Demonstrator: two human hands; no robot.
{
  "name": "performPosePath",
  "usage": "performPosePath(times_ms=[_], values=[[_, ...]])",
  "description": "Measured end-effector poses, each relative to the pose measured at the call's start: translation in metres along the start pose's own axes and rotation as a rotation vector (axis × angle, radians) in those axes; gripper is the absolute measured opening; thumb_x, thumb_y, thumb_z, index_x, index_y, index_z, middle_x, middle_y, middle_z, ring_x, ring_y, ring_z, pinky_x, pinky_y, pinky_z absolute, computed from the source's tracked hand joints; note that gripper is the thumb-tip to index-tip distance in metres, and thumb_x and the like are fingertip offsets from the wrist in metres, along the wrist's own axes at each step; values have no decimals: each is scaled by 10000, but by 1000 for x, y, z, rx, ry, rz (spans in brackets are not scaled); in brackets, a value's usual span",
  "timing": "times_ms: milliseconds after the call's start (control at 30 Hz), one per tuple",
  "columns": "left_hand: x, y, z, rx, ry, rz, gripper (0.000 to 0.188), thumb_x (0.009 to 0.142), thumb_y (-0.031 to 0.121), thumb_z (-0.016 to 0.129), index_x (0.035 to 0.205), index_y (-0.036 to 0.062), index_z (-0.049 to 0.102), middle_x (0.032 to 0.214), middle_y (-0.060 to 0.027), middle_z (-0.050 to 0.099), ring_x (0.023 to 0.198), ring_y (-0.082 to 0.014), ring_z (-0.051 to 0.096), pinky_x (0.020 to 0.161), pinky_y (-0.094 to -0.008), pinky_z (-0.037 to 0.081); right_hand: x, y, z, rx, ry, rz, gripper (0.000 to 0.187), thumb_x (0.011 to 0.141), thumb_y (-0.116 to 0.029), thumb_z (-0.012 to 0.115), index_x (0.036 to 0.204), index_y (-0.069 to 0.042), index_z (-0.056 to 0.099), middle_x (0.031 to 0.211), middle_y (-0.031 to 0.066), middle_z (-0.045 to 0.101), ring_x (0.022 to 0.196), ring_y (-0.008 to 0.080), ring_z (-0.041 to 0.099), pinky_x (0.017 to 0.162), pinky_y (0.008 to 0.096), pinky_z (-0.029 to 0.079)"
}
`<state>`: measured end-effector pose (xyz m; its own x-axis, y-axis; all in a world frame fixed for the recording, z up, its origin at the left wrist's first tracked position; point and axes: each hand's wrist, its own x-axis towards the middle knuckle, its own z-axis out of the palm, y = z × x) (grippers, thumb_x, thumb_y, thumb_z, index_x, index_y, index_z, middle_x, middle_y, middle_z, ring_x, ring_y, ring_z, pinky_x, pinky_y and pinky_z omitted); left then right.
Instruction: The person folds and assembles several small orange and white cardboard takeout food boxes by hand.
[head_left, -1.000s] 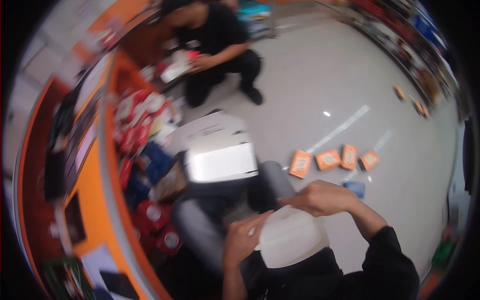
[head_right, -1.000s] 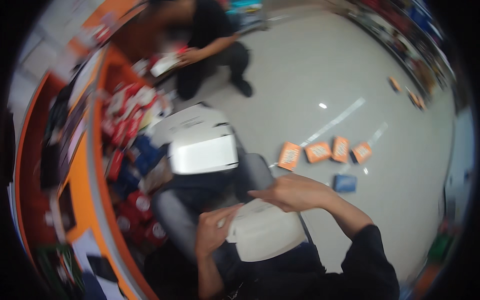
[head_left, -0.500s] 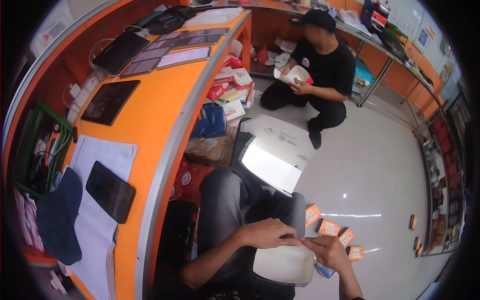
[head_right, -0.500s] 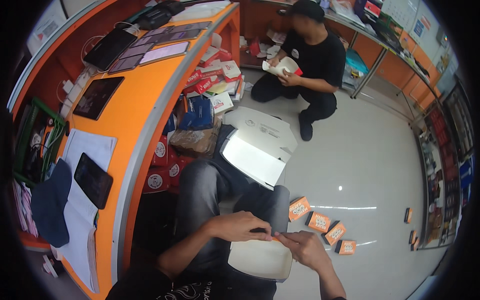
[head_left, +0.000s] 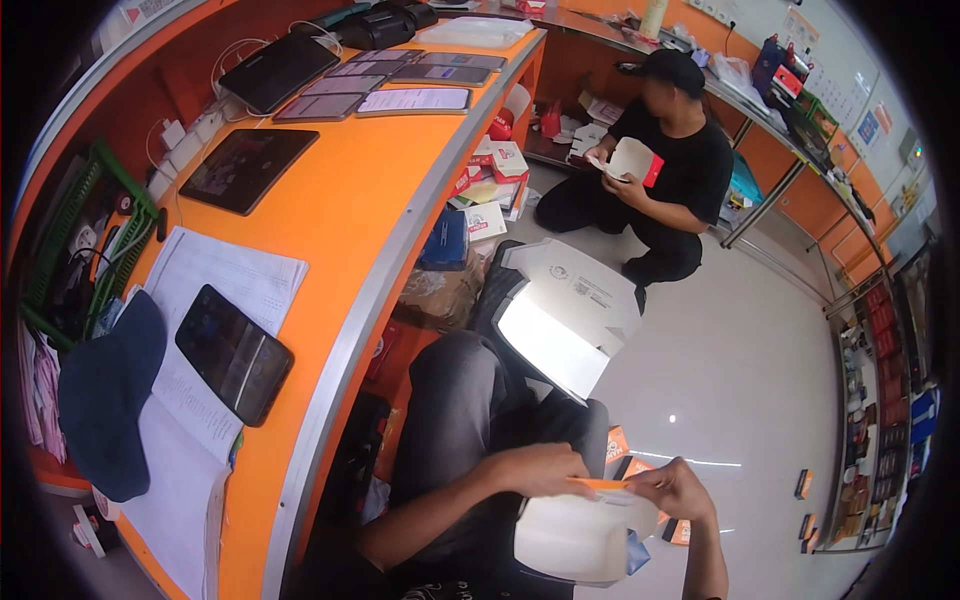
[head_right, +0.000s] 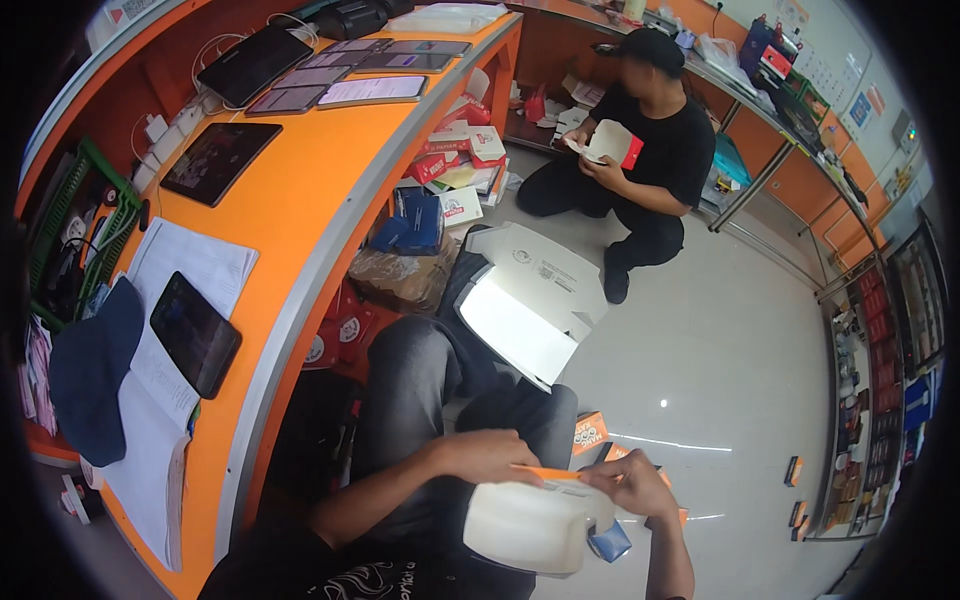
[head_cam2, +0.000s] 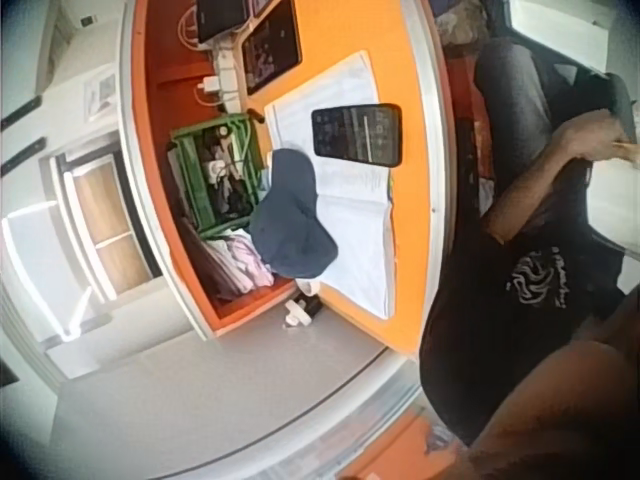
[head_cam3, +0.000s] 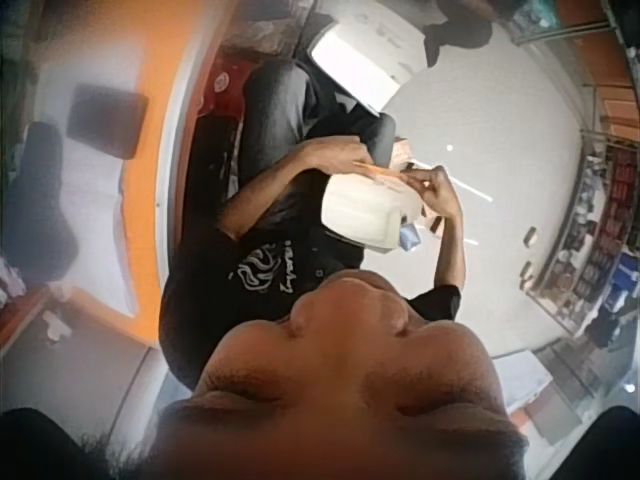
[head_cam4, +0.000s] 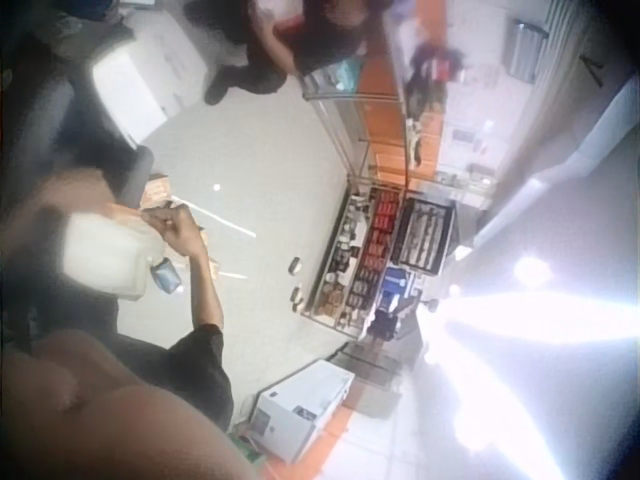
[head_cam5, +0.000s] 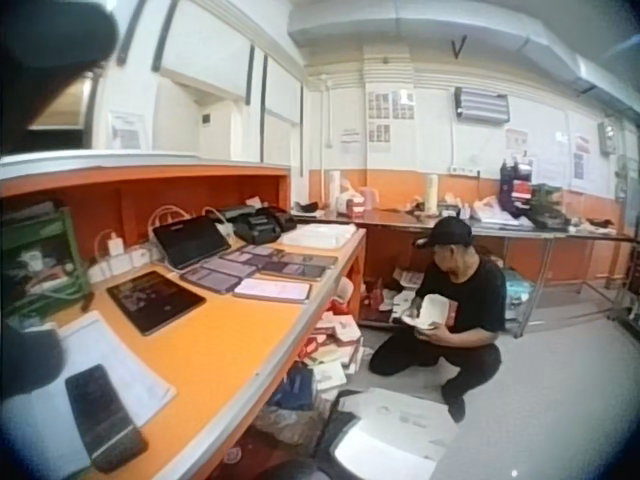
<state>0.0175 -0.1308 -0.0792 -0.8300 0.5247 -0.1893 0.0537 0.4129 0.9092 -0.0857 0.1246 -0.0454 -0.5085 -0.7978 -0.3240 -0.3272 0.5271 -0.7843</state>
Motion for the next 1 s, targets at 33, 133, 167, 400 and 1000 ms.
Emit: performPosePath(times_ms=[33, 133, 167, 400, 1000], values=[[-2, -14, -3, 2, 61, 21, 342, 985, 296, 557, 1004, 1, 727, 716, -186, 669, 649, -332, 653, 650, -400, 498, 3, 0, -4, -59, 28, 106, 147, 870, -150, 738, 969, -46, 771, 774, 142, 733, 619, 190, 679, 600, 308, 534], [1, -20, -1, 139, 185, 40, 309, 977, 249, 559, 936, -1, 737, 733, -189, 677, 662, -327, 660, 663, -405, 499, 9, 5, -2, -212, 39, 34, 141, 863, -149, 742, 947, -38, 767, 789, 144, 736, 632, 220, 687, 610, 323, 541], [1, -20, -3, 142, 199, 35, 296, 972, 241, 567, 955, -5, 731, 749, -191, 679, 682, -328, 662, 676, -408, 500, 6, 6, -6, -252, 8, 0, 171, 856, -153, 749, 991, -48, 755, 814, 142, 737, 627, 244, 681, 613, 334, 543], [-43, -16, -5, -6, 27, -20, 312, 903, 115, 630, 1189, -9, 637, 929, -223, 695, 876, -342, 683, 764, -430, 510, -26, -16, -14, -530, 20, -38, 201, 762, -2, 690, 940, -86, 730, 698, 120, 666, 617, 291, 643, 585, 386, 514], [-37, -52, 55, -133, -237, 52, 933, 732, 316, 846, 1511, 129, 366, 1613, -189, 175, 1448, -371, 276, 1172, -439, 292, -124, 72, 100, 708, 142, 393, 730, 978, -121, 589, 1540, -16, 136, 1508, 219, 368, 1378, 253, 382, 1073, 371, 419]])
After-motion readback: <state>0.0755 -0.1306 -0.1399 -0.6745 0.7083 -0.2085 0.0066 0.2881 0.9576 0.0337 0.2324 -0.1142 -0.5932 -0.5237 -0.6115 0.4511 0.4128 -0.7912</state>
